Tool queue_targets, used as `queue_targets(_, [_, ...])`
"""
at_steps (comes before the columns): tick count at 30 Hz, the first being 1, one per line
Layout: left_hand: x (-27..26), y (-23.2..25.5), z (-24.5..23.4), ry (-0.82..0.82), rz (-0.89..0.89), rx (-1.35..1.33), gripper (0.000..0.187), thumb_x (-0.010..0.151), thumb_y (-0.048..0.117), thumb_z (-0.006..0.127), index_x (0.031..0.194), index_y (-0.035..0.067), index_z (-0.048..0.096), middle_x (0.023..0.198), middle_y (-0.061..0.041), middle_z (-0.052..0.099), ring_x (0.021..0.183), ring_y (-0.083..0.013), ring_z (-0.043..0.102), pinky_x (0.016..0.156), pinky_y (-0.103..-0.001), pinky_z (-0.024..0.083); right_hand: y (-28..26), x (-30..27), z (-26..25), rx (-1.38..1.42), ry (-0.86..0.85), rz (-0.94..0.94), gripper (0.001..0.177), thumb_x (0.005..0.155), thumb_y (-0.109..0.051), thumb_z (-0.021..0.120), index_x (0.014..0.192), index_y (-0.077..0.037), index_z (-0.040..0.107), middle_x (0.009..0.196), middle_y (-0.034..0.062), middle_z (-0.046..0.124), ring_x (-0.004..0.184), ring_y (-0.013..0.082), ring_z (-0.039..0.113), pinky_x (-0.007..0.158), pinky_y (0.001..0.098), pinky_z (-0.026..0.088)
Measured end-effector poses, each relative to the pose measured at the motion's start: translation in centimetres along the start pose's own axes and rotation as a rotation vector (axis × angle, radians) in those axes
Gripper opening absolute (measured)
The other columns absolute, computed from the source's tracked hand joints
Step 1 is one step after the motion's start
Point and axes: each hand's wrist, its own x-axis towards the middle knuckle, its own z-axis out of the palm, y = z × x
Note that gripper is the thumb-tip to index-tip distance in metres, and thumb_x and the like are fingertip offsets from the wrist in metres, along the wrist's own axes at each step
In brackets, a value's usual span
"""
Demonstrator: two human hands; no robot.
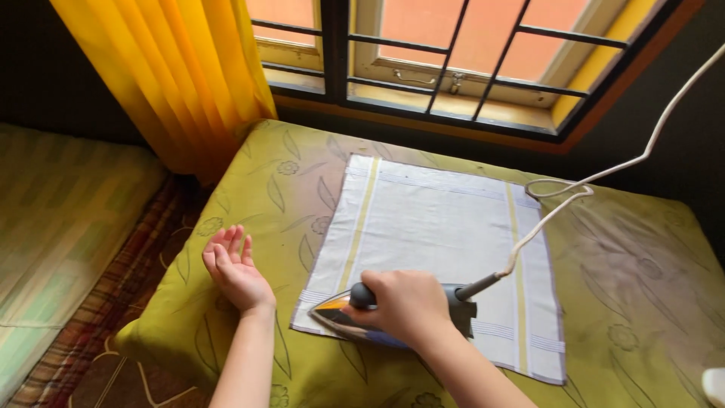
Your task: The recorder irons a white cloth, then folds it and a pillowcase.
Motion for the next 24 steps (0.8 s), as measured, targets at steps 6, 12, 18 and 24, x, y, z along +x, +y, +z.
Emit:
queue_targets(6, [-0.7, -0.2, 0.6, -0.093, 0.029, 0.194, 0.024, 0.109, 0.022, 0.044, 0.127, 0.008, 0.049, 0.131, -0.01, 0.059, 0.125, -0.0211, 0.059, 0.108, -0.036, 0.045, -0.1, 4.9, 0.7, -0.038, 0.047, 0.043, 0.049, 0.075, -0.067, 0.075, 0.074, -0.019, 0.066, 0.066, 0.0048, 0.069, 0.06, 0.0295, 0.068, 0.05, 0.0444, 0.052])
queue_targets(12, [-2.6, -0.6, 3.0, -0.411, 0.192, 1.374, 0.031, 0.095, 0.025, 0.06, 0.122, 0.01, 0.056, 0.134, -0.01, 0.058, 0.128, -0.028, 0.052, 0.11, -0.045, 0.037, 3.4, 11.2, 0.2, -0.136, 0.11, 0.106, 0.05, 0.075, -0.07, 0.073, 0.077, -0.02, 0.07, 0.069, 0.0066, 0.071, 0.064, 0.0292, 0.071, 0.053, 0.0434, 0.054])
queue_targets(18, [-3.0, 1.4, 5.1, -0.614, 0.103, 1.62, 0.039, 0.08, 0.041, 0.073, 0.11, 0.021, 0.059, 0.14, -0.005, 0.048, 0.14, -0.0259, 0.036, 0.116, -0.049, 0.021, 6.9, 17.3, 0.7, -0.211, 0.224, 0.101, 0.055, 0.076, -0.074, 0.071, 0.078, -0.019, 0.072, 0.072, 0.0079, 0.073, 0.068, 0.0292, 0.072, 0.054, 0.0436, 0.055])
queue_targets(24, [-3.0, 1.6, 5.2, -0.709, 0.166, 1.51, 0.039, 0.079, 0.032, 0.069, 0.118, 0.033, 0.069, 0.148, -0.002, 0.05, 0.141, -0.0246, 0.034, 0.115, -0.049, 0.019, 10.3, 23.5, 0.5, -0.276, 0.274, 0.227, 0.061, 0.078, -0.08, 0.067, 0.086, -0.019, 0.074, 0.077, 0.0074, 0.074, 0.072, 0.0295, 0.073, 0.059, 0.0421, 0.057])
